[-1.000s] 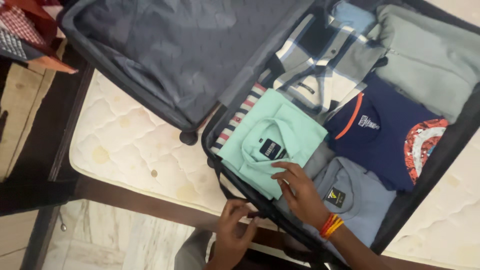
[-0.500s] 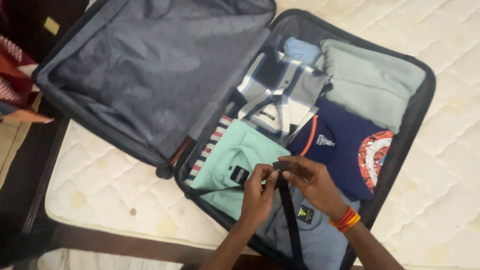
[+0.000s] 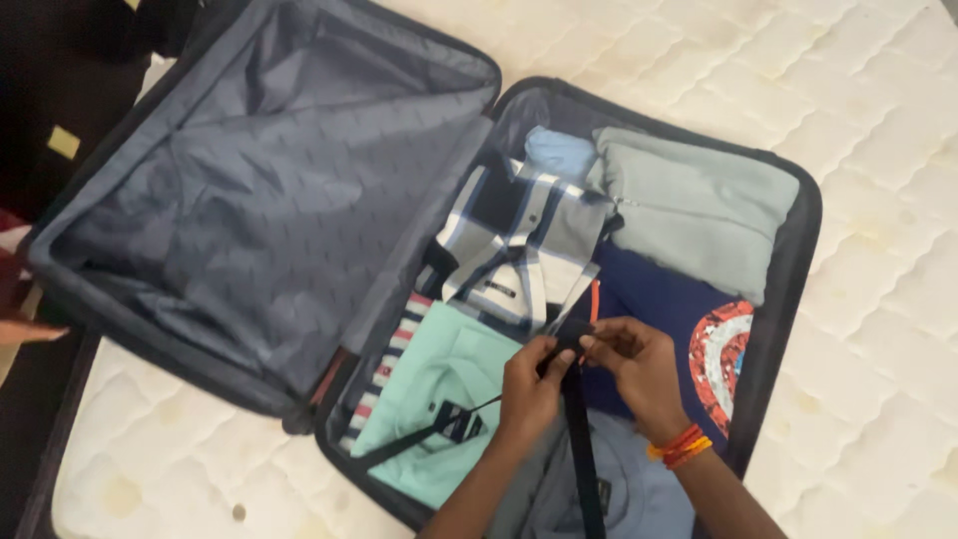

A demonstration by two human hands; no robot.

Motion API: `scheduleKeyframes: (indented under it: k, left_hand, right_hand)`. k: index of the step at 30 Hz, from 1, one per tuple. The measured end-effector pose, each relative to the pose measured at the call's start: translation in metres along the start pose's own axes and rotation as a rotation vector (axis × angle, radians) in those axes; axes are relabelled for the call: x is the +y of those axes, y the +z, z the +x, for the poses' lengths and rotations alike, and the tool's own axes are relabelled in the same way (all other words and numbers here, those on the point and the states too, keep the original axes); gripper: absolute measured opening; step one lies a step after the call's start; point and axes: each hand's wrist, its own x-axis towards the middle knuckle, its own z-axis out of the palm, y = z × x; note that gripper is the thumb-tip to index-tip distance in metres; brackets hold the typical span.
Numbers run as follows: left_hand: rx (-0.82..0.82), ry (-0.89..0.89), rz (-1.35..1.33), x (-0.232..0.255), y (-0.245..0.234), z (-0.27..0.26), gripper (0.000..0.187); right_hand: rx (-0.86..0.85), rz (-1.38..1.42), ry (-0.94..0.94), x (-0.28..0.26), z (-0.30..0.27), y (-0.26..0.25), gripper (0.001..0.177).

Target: The person places folded clothes into an open suitcase on a bed, arranging them neatly. The person then closes the suitcase and fastens the latches.

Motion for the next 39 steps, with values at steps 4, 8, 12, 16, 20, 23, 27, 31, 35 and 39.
scheduleKeyframes:
  k: [4, 8, 12, 16, 20, 23, 27, 31, 35, 39]
  left_hand:
    - [0.074, 0.042, -0.228, -0.037, 0.018, 0.058, 0.021]
    - [-0.039, 0.043, -0.048, -0.054, 0.032, 0.13, 0.021]
    - [-0.096, -0.091, 0.083, -0.086, 0.049, 0.186, 0.022]
    - [-0.093, -0.068, 0.178, -0.132, 0.059, 0.194, 0.025]
    - [-0.115, -0.032, -0.012, -0.152, 0.059, 0.19, 0.03]
    - [-0.174, -0.065, 0.073, -0.146, 0.048, 0.187, 0.028]
    - [-0.147, -0.104, 0.07, -0.136, 0.048, 0.183, 0.027]
    - [-0.109, -0.093, 0.069, -0.128, 0.049, 0.184, 0.026]
    - [-0.157, -0.077, 0.019, -0.121, 0.047, 0.183, 0.023]
    - [-0.162, -0.141, 0.091, -0.12, 0.048, 0.182, 0.023]
  right_hand:
    - [0.068, -0.047, 0.0, -0.002, 0.031, -0.018, 0.022]
    - [0.047, -0.038, 0.033, 0.009, 0.063, -0.06, 0.021]
    - [0.031, -0.25, -0.043, 0.004, 0.108, -0.106, 0.02]
    - [0.113, -0.557, -0.121, -0.005, 0.172, -0.161, 0.02]
    - [0.222, -0.939, -0.364, 0.007, 0.257, -0.215, 0.02]
    - [0.338, -1.089, -0.582, 0.025, 0.314, -0.254, 0.024]
    - [0.435, -1.247, -0.42, 0.041, 0.384, -0.308, 0.05]
    - [0.327, -1.201, 0.312, 0.052, 0.448, -0.318, 0.069]
    - [0.106, -1.024, 0.257, 0.037, 0.46, -0.29, 0.045]
    - [0.155, 0.005, 0.213, -0.03, 0.415, -0.224, 0.031]
